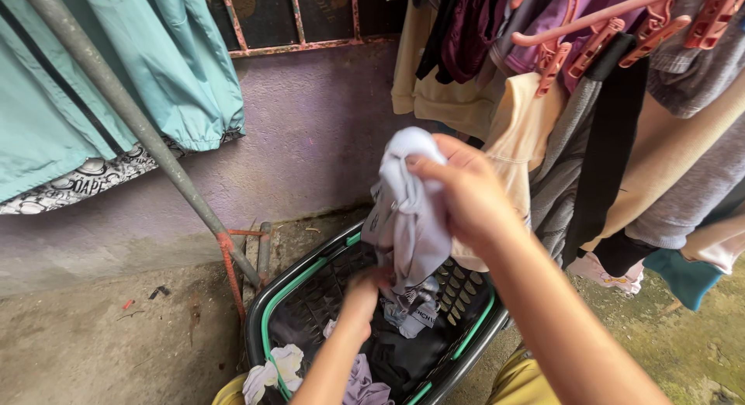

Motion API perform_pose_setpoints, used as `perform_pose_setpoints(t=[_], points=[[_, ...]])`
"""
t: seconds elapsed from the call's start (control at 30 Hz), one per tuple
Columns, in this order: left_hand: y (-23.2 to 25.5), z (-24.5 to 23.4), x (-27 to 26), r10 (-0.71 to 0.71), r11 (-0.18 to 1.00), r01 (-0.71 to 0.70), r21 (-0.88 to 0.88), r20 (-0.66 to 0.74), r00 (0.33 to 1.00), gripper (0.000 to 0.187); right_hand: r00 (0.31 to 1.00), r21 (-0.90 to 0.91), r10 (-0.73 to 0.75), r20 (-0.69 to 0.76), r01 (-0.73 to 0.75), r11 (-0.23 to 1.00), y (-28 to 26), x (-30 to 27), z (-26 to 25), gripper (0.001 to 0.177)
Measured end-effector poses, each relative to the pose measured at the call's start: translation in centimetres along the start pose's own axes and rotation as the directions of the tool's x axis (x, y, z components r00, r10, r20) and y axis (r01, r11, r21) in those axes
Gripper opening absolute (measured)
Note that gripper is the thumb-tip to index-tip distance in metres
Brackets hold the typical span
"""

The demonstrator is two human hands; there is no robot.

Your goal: The person takes various garments from a laundry basket and hangs them on a drying rack using clothespins and hangers. They handle items such as underwear, socks, and a top, securing them to the rack.

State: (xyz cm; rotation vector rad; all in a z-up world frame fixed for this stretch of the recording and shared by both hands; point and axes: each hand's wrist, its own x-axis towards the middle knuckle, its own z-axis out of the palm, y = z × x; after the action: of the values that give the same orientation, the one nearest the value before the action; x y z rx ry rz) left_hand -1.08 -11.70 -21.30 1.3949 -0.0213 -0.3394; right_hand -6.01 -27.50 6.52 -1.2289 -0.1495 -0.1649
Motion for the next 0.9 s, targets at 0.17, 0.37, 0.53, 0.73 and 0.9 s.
perform_pose_setpoints(t=[0.17, 0.37, 0.53, 0.73, 0.9], points=[[-4.1, -1.4, -0.3, -0.334, 0.819, 0.427, -0.385, 0.286, 0.898, 0.033, 0.997, 0.203, -0.037, 0.072, 0.022, 0.979, -4.4, -1.0, 0.5, 0.033], [-6.2, -3.5, 2.4, -0.175, 0.668, 0.337, -0.663, 0.300, 0.938, 0.044, 0.993, 0.241, -0.115, 0.025, 0.105, 0.965, -4.5, -1.1, -0.8, 0.040], [0.7, -10.1, 1.6, -0.140, 0.976, 0.144, 0.163, -0.038, 0.989, 0.033, 0.984, -0.123, -0.174, -0.035, 0.169, 0.978, -3.8, -2.4, -3.5, 0.034], [10.7, -16.5, 0.4, 0.364, 0.056, 0.117, 0.992, -0.129, 0.923, 0.018, 0.988, -0.990, -0.145, 0.054, 0.034, -0.135, 1.6, -5.7, -7.8, 0.025], [12.4, -19.8, 1.0, 0.376, -0.091, 0.187, 0.978, -0.140, 0.916, 0.024, 0.987, -0.933, -0.011, 0.160, 0.155, 0.326, 4.3, -6.8, -13.1, 0.017]])
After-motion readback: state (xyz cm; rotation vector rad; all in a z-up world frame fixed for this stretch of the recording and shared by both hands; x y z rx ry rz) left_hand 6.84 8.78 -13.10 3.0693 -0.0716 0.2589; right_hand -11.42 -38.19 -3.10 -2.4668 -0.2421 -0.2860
